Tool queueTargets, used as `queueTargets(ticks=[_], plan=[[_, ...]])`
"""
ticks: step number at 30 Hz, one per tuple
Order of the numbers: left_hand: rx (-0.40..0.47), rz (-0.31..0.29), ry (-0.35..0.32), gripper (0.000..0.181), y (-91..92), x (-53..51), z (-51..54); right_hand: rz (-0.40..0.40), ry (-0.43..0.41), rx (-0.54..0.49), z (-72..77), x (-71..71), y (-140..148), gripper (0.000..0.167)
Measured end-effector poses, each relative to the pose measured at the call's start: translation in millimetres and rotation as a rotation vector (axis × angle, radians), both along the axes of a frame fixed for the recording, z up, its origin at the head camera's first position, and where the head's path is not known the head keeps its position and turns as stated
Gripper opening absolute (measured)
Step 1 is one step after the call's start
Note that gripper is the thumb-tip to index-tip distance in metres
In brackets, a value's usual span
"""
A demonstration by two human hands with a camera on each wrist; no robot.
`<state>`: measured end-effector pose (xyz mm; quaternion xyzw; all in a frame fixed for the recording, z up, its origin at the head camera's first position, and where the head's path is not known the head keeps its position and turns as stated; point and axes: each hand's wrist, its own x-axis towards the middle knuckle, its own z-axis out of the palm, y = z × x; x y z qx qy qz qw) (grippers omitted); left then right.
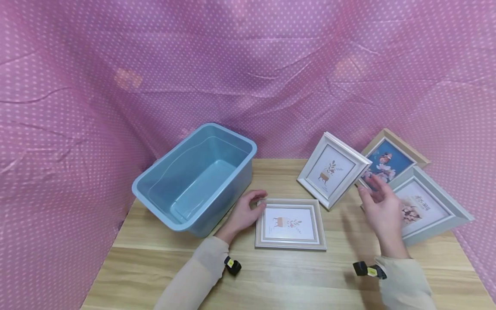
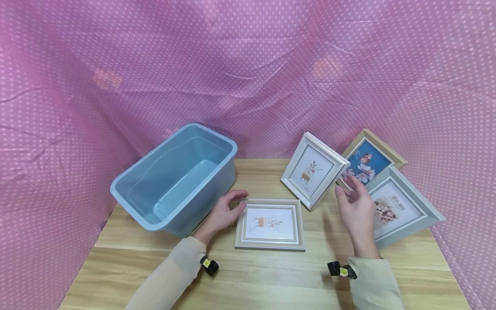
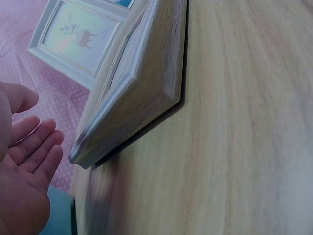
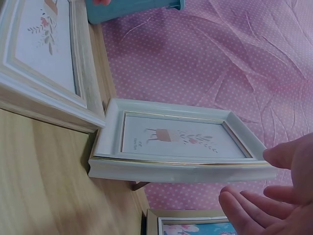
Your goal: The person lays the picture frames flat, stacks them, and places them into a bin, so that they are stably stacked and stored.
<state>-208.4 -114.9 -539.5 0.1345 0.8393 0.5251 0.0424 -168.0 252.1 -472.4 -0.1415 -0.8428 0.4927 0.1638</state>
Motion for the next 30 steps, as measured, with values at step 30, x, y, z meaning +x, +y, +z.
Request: queueTargets(ticks=[30], plan=[[0.010,-0.019,-0.034,0.040,17.2,-5.4,4.5,-0.024,-0.047,-0.043,14.0,-31.5,5.2,0.064]])
